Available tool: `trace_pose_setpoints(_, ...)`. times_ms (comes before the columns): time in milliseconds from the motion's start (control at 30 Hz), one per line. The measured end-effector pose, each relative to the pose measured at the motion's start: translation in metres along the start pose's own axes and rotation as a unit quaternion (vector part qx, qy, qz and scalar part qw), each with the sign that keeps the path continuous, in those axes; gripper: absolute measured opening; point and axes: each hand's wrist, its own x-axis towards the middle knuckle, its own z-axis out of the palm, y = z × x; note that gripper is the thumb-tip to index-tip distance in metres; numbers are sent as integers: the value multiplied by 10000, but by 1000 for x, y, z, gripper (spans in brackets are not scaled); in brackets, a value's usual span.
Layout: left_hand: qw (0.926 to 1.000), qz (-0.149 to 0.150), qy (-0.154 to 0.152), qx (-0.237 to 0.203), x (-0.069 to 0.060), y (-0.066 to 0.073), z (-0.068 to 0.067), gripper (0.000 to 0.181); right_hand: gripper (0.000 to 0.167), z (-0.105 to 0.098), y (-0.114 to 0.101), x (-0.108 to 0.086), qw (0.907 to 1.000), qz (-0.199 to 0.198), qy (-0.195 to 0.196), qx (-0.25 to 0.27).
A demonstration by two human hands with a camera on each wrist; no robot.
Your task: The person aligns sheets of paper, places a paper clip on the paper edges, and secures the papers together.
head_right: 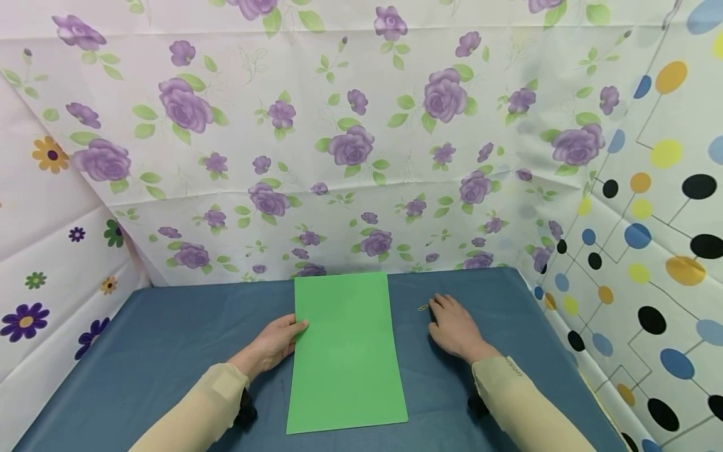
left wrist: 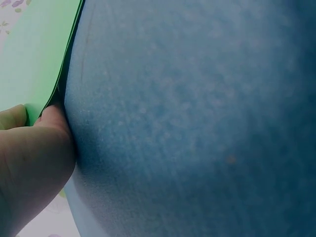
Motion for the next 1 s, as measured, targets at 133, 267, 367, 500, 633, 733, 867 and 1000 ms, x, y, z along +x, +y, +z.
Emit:
trace_pose_setpoints(133, 10000, -9, 2, 0, -1, 0, 0, 43, 46, -5, 6, 5, 9993, 35, 356, -68)
trace_pose_setpoints(267, 10000, 16, -10, -1, -1, 0, 0, 43, 38, -9, 12, 12, 9979, 30, 648, -22)
trace_pose_setpoints(367, 10000, 27, -14, 2, -1, 1, 0, 42, 31, -11, 16, 17, 9975, 29, 706, 22)
trace_pose_setpoints(500, 10000, 17, -2, 0, -1, 0, -1, 40, 17, -11, 18, 25, 9975, -90, 686, 129)
trace_pose_setpoints(633, 10000, 39, -10, -6, -1, 1, -1, 40, 8, -12, 19, 32, 9981, -160, 551, 204)
trace_pose_setpoints(733, 10000, 33, -20, -7, -1, 1, -1, 40, 7, -12, 18, 35, 9987, -135, 414, 254)
trace_pose_setpoints(867, 10000, 21, -33, -20, -1, 1, -1, 40, 7, -10, 16, 39, 9989, -128, 337, 290)
trace_pose_setpoints(1000, 10000, 15, -37, -56, -1, 0, -1, 39, 6, -8, 15, 40, 9988, -166, 362, 269)
